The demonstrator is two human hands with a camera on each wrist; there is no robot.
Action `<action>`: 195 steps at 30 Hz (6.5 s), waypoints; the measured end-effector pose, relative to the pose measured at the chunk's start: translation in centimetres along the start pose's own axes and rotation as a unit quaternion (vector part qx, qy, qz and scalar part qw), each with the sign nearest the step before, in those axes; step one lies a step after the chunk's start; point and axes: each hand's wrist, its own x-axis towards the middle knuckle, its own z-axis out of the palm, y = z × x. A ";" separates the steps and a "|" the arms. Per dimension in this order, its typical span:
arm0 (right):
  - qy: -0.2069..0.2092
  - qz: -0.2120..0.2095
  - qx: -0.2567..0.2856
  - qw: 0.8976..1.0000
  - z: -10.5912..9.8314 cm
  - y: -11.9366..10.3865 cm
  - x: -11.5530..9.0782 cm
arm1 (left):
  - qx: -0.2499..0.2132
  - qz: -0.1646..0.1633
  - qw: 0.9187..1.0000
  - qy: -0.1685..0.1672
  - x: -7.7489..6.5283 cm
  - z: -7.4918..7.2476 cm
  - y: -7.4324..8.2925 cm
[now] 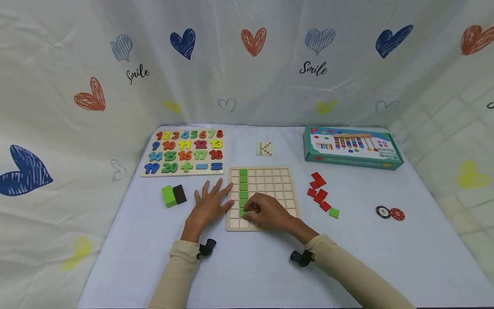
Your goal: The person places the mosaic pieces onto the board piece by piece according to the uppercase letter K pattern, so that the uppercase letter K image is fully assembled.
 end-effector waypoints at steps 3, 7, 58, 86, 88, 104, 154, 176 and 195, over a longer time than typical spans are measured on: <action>0.005 -0.015 -0.010 1.000 0.0 0.0 -0.1 | 0.003 -0.001 1.000 0.001 0.0 -0.1 0.0; 0.010 -0.026 -0.011 1.000 -0.1 -0.2 -0.1 | 0.008 0.000 1.000 0.003 0.2 -0.1 0.0; -0.156 0.275 -0.052 0.947 -18.2 8.6 -10.8 | -0.006 0.005 1.000 0.001 0.0 0.2 -0.3; -0.141 0.281 -0.030 0.949 -17.4 10.1 -11.8 | -0.012 0.000 1.000 -0.008 -0.4 0.3 0.1; -0.134 0.278 -0.033 0.951 -17.3 10.1 -11.9 | -0.012 0.000 1.000 -0.010 -0.4 0.4 0.0; -0.062 0.135 0.002 0.989 -14.3 4.1 -8.4 | -0.014 0.003 1.000 -0.008 -0.3 0.4 -0.1; 0.063 0.009 0.072 0.995 -4.0 1.1 -2.3 | -0.012 -0.004 1.000 -0.021 0.5 -0.8 -0.3; 0.055 0.285 -0.064 0.955 -15.8 12.9 -4.7 | -0.023 -0.011 0.999 -0.023 0.2 -0.4 -0.3; 0.079 0.307 -0.025 0.948 -14.9 13.1 -4.2 | -0.025 -0.004 1.000 -0.017 0.4 -0.5 -0.1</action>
